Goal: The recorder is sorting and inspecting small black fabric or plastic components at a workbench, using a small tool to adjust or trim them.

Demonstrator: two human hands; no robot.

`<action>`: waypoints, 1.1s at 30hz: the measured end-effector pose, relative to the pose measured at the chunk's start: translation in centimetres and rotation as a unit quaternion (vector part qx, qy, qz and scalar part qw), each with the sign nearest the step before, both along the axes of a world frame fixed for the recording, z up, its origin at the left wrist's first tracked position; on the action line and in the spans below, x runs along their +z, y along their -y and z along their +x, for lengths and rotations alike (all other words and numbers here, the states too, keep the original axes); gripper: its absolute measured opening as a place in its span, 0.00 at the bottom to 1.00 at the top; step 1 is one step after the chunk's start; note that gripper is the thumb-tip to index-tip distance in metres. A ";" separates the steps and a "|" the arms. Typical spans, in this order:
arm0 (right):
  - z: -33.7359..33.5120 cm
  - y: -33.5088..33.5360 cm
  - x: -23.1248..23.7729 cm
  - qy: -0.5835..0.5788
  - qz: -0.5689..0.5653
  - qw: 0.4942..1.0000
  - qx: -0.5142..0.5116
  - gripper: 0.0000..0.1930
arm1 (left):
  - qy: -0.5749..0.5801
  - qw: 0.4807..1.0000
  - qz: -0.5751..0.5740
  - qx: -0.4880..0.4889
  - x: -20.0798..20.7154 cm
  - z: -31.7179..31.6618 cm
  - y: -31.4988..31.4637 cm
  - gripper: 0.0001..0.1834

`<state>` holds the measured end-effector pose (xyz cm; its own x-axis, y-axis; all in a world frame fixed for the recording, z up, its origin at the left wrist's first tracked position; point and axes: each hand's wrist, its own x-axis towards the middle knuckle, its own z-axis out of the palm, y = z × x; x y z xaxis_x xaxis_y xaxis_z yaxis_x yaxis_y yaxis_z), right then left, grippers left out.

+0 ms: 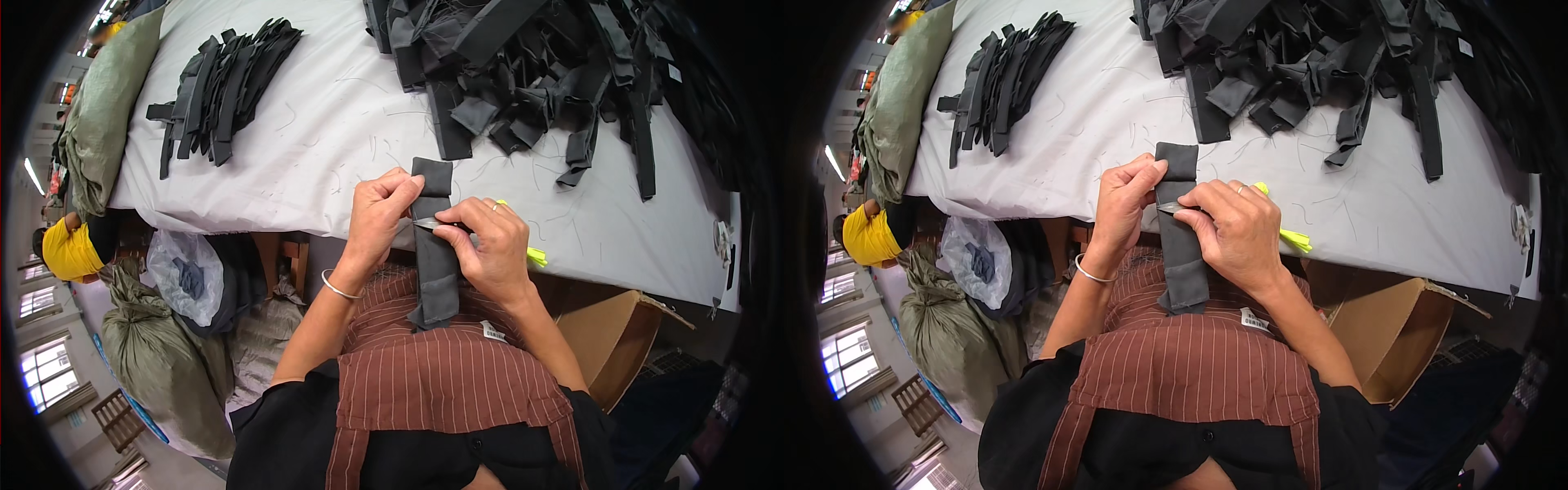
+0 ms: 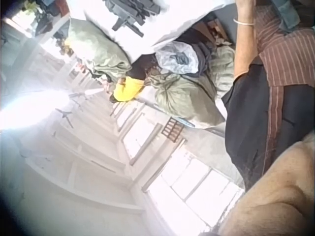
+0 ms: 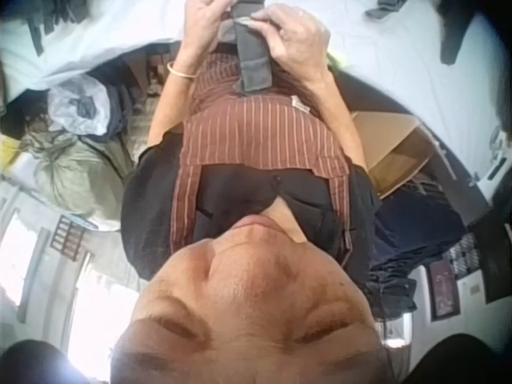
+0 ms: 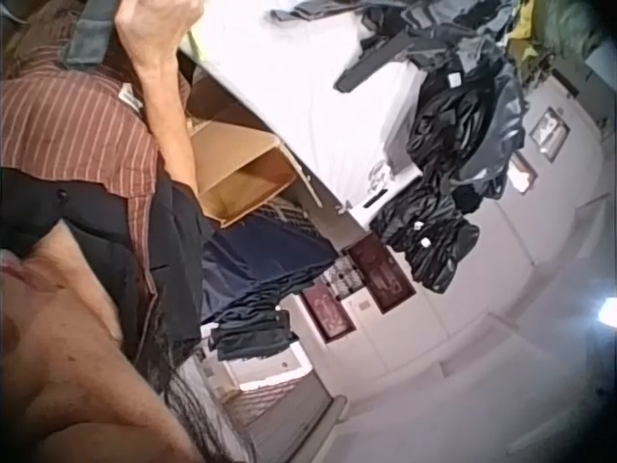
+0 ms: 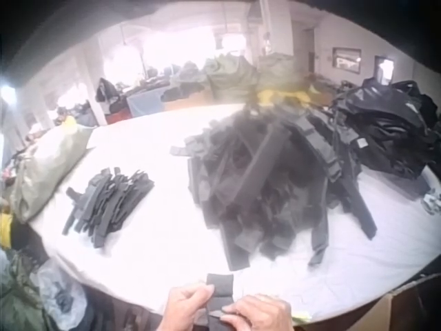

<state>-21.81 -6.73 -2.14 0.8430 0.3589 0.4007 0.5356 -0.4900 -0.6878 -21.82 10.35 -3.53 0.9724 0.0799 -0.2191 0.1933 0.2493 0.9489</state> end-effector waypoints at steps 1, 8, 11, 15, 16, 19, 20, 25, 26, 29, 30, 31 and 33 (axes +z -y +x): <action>0.1 0.1 0.0 0.007 -0.008 1.000 0.006 0.07 | -0.002 1.000 -0.008 -0.001 0.1 0.0 0.0 0.19; 0.1 0.3 0.4 -0.241 0.216 0.945 -0.054 0.12 | 0.004 0.998 0.008 -0.057 -0.1 -0.2 -0.4 0.15; 1.9 0.2 -1.0 -0.257 0.227 0.939 -0.025 0.12 | 0.023 0.996 0.003 -0.087 2.0 -0.7 1.6 0.05; 2.6 0.2 -1.3 -0.299 0.302 0.905 0.003 0.06 | 0.012 0.995 -0.069 -0.076 1.3 -2.1 1.8 0.21; 2.5 0.1 -1.2 -0.305 0.306 0.902 -0.005 0.04 | 0.013 0.995 -0.069 -0.076 1.2 -2.3 1.8 0.21; 1.9 0.1 -1.3 -0.297 0.309 0.903 -0.017 0.04 | -0.021 0.997 -0.053 -0.050 0.8 -2.6 2.0 0.17; 1.9 0.1 -1.5 -0.297 0.309 0.903 -0.016 0.04 | -0.019 0.998 -0.029 -0.045 0.3 -2.6 2.0 0.13; 1.9 0.3 -1.0 -0.296 0.301 0.906 -0.009 0.05 | -0.032 0.999 0.004 -0.037 0.0 -2.5 1.3 0.06; 1.9 0.3 -0.9 -0.296 0.301 0.906 -0.009 0.05 | -0.033 0.998 0.001 -0.044 0.2 -2.5 1.2 0.06; 1.8 0.2 -0.9 -0.298 0.299 0.906 -0.010 0.05 | 0.009 0.999 0.007 -0.037 0.0 -2.4 1.2 0.06; 1.8 0.2 -1.0 -0.300 0.317 0.900 -0.007 0.05 | 0.052 0.998 0.016 -0.022 -0.1 -2.4 1.3 0.06; 1.8 0.3 -1.1 -0.302 0.336 0.892 -0.005 0.05 | 0.052 0.998 0.016 -0.022 -0.2 -2.4 1.1 0.06; 1.8 0.5 -1.5 -0.306 0.327 0.894 -0.003 0.05 | 0.025 0.998 -0.042 0.042 -0.3 -2.5 0.5 0.08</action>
<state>-20.00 -7.25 -3.64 0.9773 0.2115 -0.0131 -0.0399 0.1231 -0.9916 -24.29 9.82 -3.84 0.9730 0.1442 -0.1801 0.1220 0.3410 0.9321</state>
